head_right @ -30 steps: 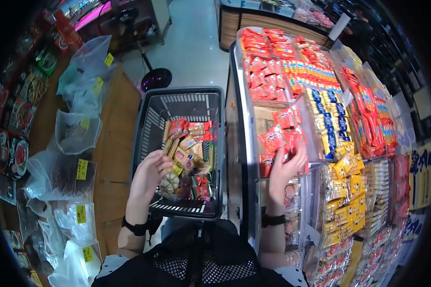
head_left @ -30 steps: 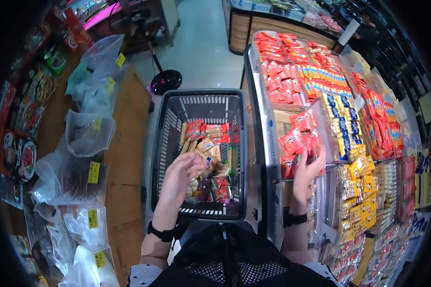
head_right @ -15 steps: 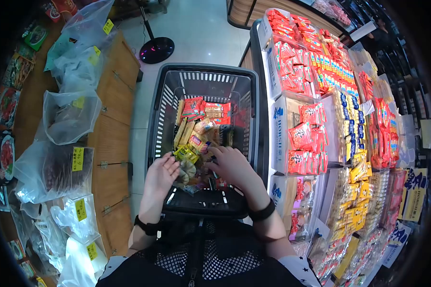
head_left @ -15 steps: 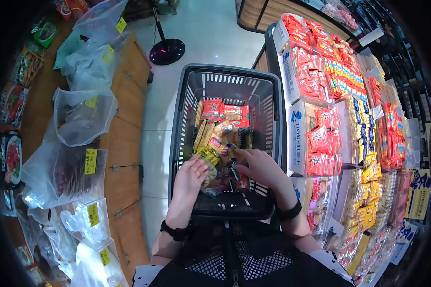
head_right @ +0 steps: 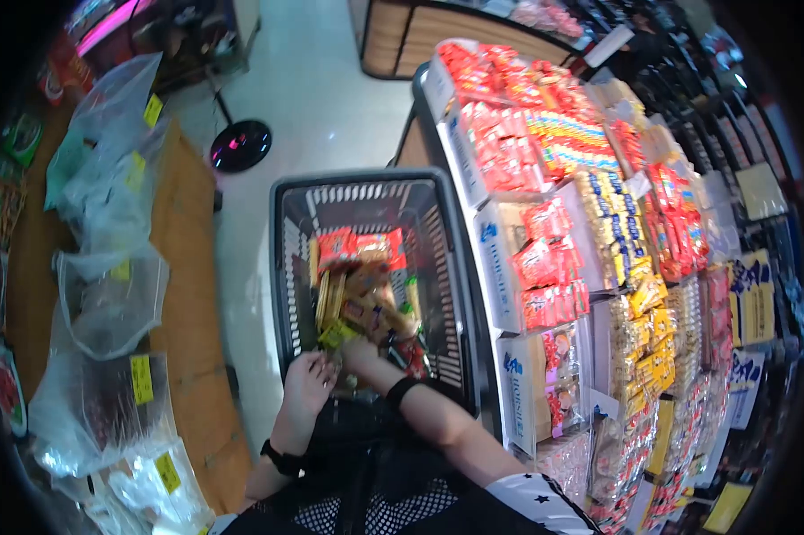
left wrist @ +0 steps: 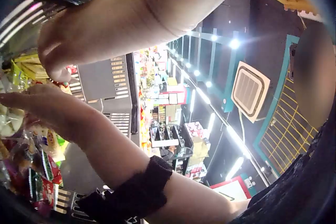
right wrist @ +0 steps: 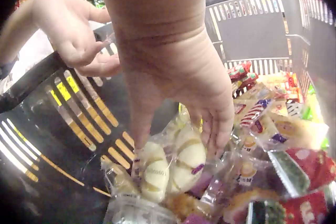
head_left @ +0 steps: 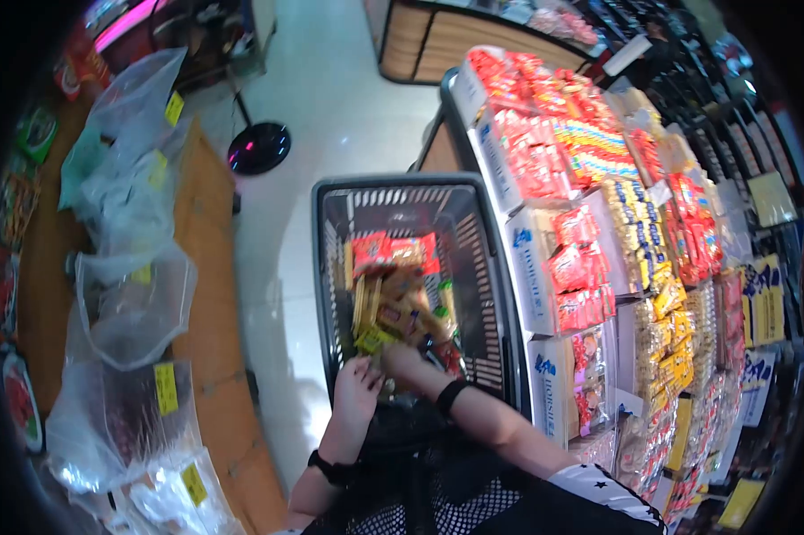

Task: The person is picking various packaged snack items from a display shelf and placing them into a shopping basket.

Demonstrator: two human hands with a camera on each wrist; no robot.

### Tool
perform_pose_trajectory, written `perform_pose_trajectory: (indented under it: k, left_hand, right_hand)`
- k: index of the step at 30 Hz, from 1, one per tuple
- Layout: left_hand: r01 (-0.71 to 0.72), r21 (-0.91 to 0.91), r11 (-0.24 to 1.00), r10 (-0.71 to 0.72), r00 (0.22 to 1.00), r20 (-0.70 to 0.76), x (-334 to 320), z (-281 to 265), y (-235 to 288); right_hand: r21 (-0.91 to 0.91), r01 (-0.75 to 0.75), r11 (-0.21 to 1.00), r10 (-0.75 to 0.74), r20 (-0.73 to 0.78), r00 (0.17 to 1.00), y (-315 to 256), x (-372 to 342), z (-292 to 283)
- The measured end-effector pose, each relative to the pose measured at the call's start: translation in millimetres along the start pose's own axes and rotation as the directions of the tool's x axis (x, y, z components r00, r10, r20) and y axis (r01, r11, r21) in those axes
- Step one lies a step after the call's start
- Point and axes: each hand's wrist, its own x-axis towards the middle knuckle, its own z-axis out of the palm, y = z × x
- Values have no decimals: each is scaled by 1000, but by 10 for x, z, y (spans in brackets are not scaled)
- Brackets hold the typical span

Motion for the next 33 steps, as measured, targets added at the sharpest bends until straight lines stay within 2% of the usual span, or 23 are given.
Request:
perform_pose_trajectory:
  k: [1,2,4,5,7,8,9,10,13,15,16,18,20,22,23,24,26,27,28,30,31,32,33]
  left_hand:
    - [7,31,999,-6,1000,-18,57,-7,-10]
    - [14,68,998,-11,999,-34,108,-1,-12]
    - [34,105,994,-33,999,-14,146,42,-4]
    - [46,123,991,-45,999,-9,156,68,1]
    - [57,178,982,-63,998,29,206,128,11]
    - [85,180,980,-85,996,-11,219,139,16]
    - [112,182,977,-104,993,-52,241,148,26]
    - [108,215,971,-105,994,-27,274,137,40]
    - [49,294,955,-74,995,73,269,162,25]
    - [-205,360,910,153,974,168,116,237,-31]
    - [-209,376,903,151,972,178,22,324,-73]
    - [-422,414,807,365,907,212,-166,486,-143]
    - [-461,453,763,388,887,250,-262,614,-210]
    - [-571,560,600,474,818,325,-483,835,-303]
    - [-538,552,637,360,841,404,-500,894,-347]
    - [-551,532,642,286,817,501,-469,887,-402]
    - [-527,609,593,264,841,472,-748,1109,-614]
    - [-535,609,585,164,814,557,-775,1135,-725]
    - [-513,657,552,64,812,580,-805,1165,-848]
    - [-488,769,412,-224,764,605,-972,1209,-1117]
    - [-442,827,348,-263,800,539,-985,1211,-1337]
    - [-449,834,320,-288,793,537,-1008,1225,-1557]
    - [-396,870,295,-390,781,488,-1030,1238,-1795]
  right_hand:
    - [38,-30,999,29,19,999,-44,-46,7]
    - [81,-51,995,55,-41,998,-69,-37,111]
    - [139,-134,981,127,55,990,-173,-93,33]
    - [147,-164,975,159,50,986,-178,-62,90]
    - [131,-161,978,171,-72,983,-122,-56,59]
    - [146,-182,972,197,-102,975,-63,-52,32]
    - [198,-174,965,185,-36,982,-33,-103,-65]
    - [251,-167,953,166,28,986,2,-117,-150]
    - [245,-210,946,203,53,978,83,-135,-349]
    - [277,-209,938,206,41,978,151,-144,-505]
    - [297,-201,934,198,42,979,187,-200,-645]
    - [293,-194,936,196,22,980,226,-451,-1006]
    - [290,-191,938,201,-5,980,342,-755,-1244]
    - [507,26,862,161,-323,933,495,-1157,-1370]
    - [670,85,737,151,-286,946,588,-1442,-1467]
    - [682,74,727,192,-306,932,657,-1617,-1418]
    - [667,275,693,182,-531,827,806,-1989,-1208]
    - [768,335,546,153,-485,861,849,-2390,-1256]
    - [812,214,544,174,-358,917,962,-2530,-1089]
    - [864,457,211,139,-489,861,1134,-2845,-611]
    - [864,463,199,184,-497,848,1256,-3039,-369]
    - [887,452,95,163,-462,872,1363,-3228,-128]
    - [900,436,-9,135,-431,892,1447,-3431,111]
